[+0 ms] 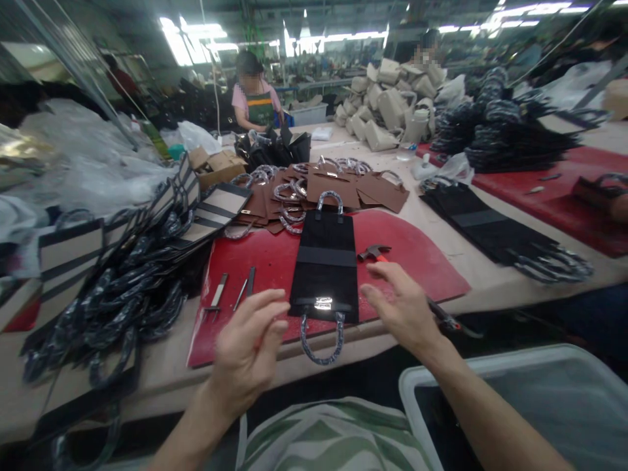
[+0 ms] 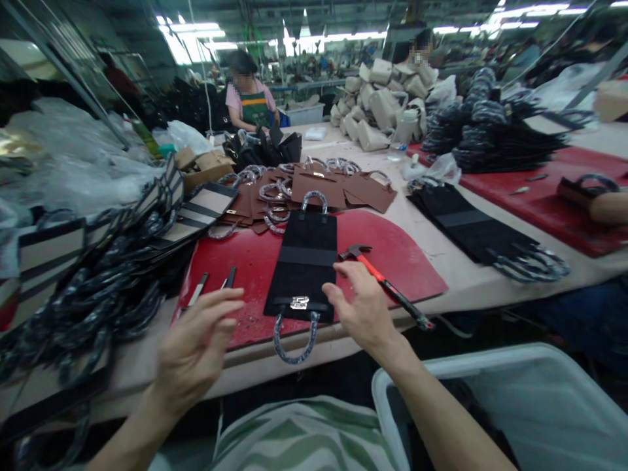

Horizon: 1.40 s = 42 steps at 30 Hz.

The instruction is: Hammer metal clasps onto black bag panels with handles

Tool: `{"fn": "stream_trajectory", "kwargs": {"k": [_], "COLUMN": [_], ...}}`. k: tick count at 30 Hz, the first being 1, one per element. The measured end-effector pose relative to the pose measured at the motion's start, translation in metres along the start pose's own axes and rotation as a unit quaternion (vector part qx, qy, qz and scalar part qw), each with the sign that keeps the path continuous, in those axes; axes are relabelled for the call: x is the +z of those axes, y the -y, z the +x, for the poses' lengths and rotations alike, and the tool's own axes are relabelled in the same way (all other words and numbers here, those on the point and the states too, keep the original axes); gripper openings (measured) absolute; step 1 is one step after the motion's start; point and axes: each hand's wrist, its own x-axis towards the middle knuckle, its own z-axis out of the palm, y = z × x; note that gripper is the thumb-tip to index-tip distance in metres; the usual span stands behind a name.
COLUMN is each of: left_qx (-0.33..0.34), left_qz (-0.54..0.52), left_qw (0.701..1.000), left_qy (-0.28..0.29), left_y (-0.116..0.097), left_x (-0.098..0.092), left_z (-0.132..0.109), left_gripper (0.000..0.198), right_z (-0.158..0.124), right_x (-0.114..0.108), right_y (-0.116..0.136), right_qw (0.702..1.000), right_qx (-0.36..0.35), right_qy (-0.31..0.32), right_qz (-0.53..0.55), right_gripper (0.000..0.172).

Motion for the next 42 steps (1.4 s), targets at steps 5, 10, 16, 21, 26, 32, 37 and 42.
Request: {"fn": "stream_trajectory", "kwargs": {"k": [5,10,16,21,26,32,37,42], "left_qx": [0.115,0.137,0.145,0.113,0.126,0.125,0.108,0.032], "left_qz": [0.068,0.12,0.117,0.086,0.06,0.04,0.018,0.042], "left_qw": [0.972,0.966,0.978,0.985,0.983,0.981,0.981,0.996], "left_qy": [0.191,0.181,0.097,0.101,0.116,0.145,0.16,0.066], "left_y": [0.032,0.038,0.007,-0.009,-0.002,-0.001,-0.007,0.023], "left_x": [0.053,0.084,0.119,0.131,0.124,0.121,0.115,0.084], "left_z": [-0.033,-0.059,-0.061,-0.053,-0.052,-0.052,-0.048,-0.045], "left_gripper": [0.035,0.028,0.015,0.011,0.012,0.013,0.014,0.017], "right_z": [-0.043,-0.042,-0.014,-0.006,-0.006,-0.015,-0.022,-0.023], "right_x": [0.051,0.067,0.061,0.055,0.065,0.094,0.098,0.102], "right_y": [-0.074,-0.087,-0.106,-0.1,-0.067,-0.058,-0.073,-0.086], "right_qw": [0.97,0.952,0.947,0.949,0.956,0.948,0.948,0.951], "right_qx": [0.023,0.002,-0.01,-0.011,-0.038,-0.071,-0.086,-0.12], "right_qy": [0.148,0.22,0.269,0.263,0.244,0.263,0.259,0.227], "right_qz": [-0.191,-0.214,-0.175,-0.172,-0.161,-0.163,-0.166,-0.17], "right_gripper": [0.052,0.052,0.05,0.045,0.049,0.053,0.054,0.052]}}
